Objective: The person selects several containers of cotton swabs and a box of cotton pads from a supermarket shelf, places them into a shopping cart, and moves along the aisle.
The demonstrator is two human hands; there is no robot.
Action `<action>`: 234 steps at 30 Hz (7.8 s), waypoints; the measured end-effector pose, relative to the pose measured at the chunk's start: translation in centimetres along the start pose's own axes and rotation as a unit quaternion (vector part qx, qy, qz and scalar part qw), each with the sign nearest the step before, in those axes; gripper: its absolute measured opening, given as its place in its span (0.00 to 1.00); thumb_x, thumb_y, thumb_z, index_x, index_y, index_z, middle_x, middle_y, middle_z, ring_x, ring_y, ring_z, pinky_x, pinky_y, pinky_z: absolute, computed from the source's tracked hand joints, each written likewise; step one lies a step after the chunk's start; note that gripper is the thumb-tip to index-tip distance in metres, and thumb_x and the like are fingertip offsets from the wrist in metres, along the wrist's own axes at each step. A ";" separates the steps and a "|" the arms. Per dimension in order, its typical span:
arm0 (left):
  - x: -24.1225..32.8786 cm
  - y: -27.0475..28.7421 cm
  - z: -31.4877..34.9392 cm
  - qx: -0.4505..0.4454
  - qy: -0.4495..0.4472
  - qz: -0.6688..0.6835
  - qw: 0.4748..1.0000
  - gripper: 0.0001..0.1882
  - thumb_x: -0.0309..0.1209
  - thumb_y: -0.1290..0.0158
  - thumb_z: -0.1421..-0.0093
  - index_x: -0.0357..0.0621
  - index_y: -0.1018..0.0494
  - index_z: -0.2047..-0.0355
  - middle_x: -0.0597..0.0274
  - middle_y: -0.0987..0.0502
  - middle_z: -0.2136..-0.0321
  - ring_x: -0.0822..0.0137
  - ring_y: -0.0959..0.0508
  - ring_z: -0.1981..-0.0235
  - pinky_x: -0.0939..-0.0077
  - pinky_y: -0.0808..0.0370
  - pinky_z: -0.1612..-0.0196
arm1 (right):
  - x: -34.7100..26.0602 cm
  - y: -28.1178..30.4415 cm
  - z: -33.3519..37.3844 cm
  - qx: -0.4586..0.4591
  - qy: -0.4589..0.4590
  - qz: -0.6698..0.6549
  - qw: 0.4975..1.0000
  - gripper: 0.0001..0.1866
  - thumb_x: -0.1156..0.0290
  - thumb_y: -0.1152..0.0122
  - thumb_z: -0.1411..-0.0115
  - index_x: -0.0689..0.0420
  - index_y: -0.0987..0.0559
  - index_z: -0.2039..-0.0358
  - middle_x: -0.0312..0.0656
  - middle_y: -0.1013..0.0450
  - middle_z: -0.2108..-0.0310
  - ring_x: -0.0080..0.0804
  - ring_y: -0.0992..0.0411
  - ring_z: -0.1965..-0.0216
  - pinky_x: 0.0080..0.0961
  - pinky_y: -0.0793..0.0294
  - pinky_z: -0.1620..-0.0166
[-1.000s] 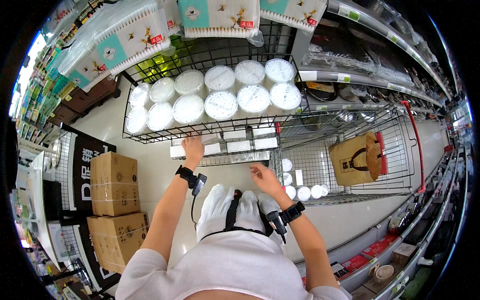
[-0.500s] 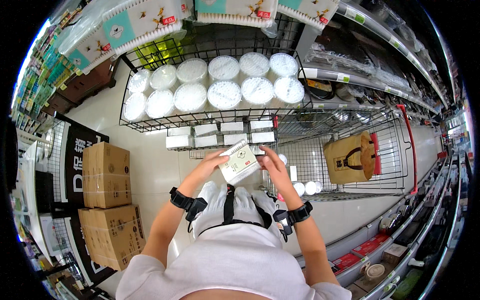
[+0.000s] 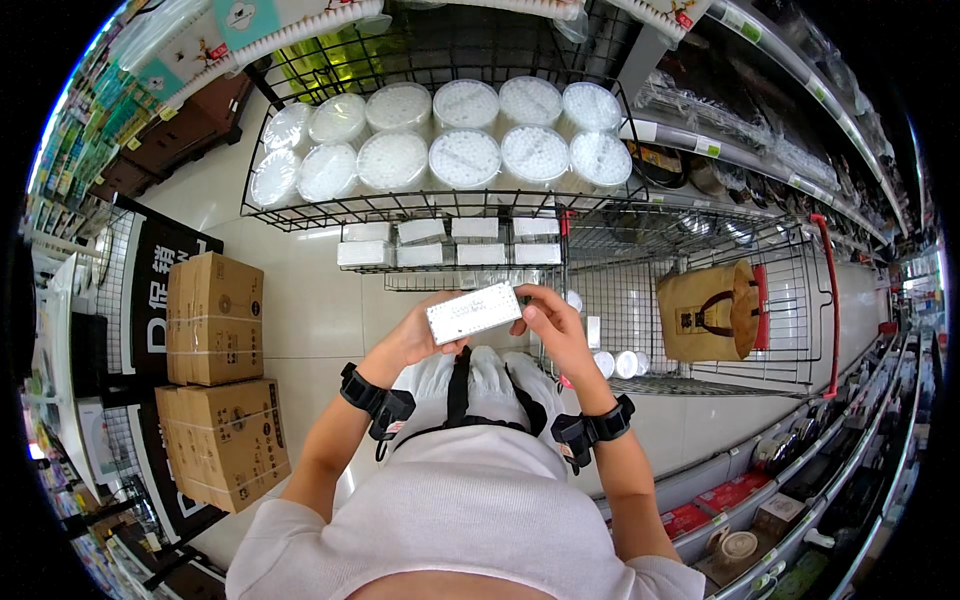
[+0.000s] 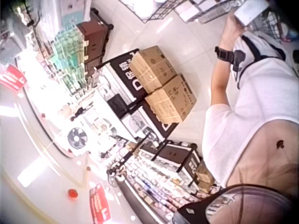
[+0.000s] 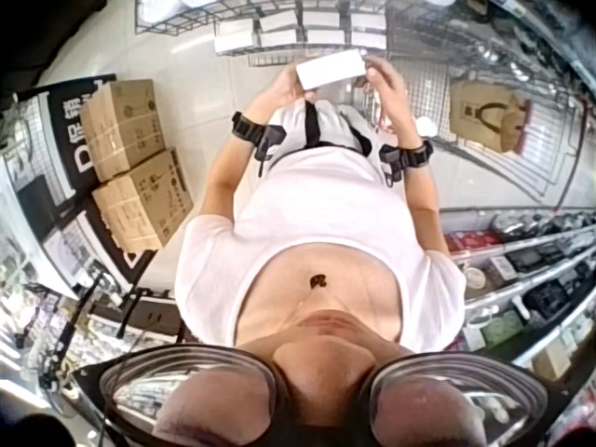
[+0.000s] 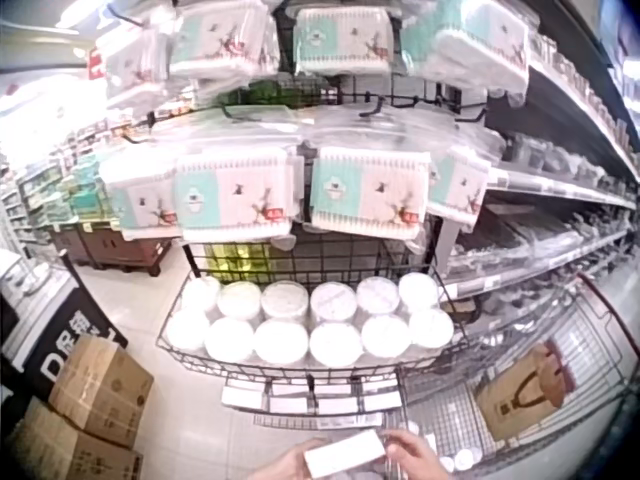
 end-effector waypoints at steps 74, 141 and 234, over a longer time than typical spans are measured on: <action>-22.8 -8.6 -23.0 0.293 0.067 0.025 0.953 0.13 0.28 0.57 0.45 0.37 0.36 0.59 0.54 0.27 0.66 0.61 0.26 0.64 0.72 0.31 0.57 | 30.2 38.7 1.6 0.153 -0.283 0.349 0.880 0.29 0.61 0.39 0.56 0.56 0.37 0.54 0.58 0.30 0.65 0.51 0.34 0.58 0.36 0.32 0.60; 5.2 5.8 2.2 0.072 -0.046 -0.177 0.981 0.25 0.47 0.54 0.45 0.38 0.35 0.56 0.59 0.27 0.69 0.68 0.27 0.71 0.75 0.30 0.71 | 5.2 0.8 2.3 0.087 -0.057 0.185 0.977 0.27 0.74 0.45 0.49 0.58 0.40 0.48 0.43 0.33 0.62 0.24 0.31 0.72 0.20 0.32 0.68; -20.7 -9.9 -24.7 0.293 0.091 -0.189 0.933 0.22 0.37 0.54 0.44 0.42 0.39 0.51 0.59 0.27 0.65 0.69 0.26 0.67 0.79 0.33 0.64 | 23.3 43.0 7.1 0.233 -0.251 0.201 0.918 0.36 0.66 0.42 0.57 0.56 0.42 0.46 0.50 0.35 0.63 0.40 0.33 0.64 0.30 0.30 0.62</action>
Point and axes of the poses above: each hand's wrist, its own z-axis away from the middle knuckle, its own y-axis out of the back of the hand, x = y × z, the point moved 3 cm from there along -z, towards the middle knuckle
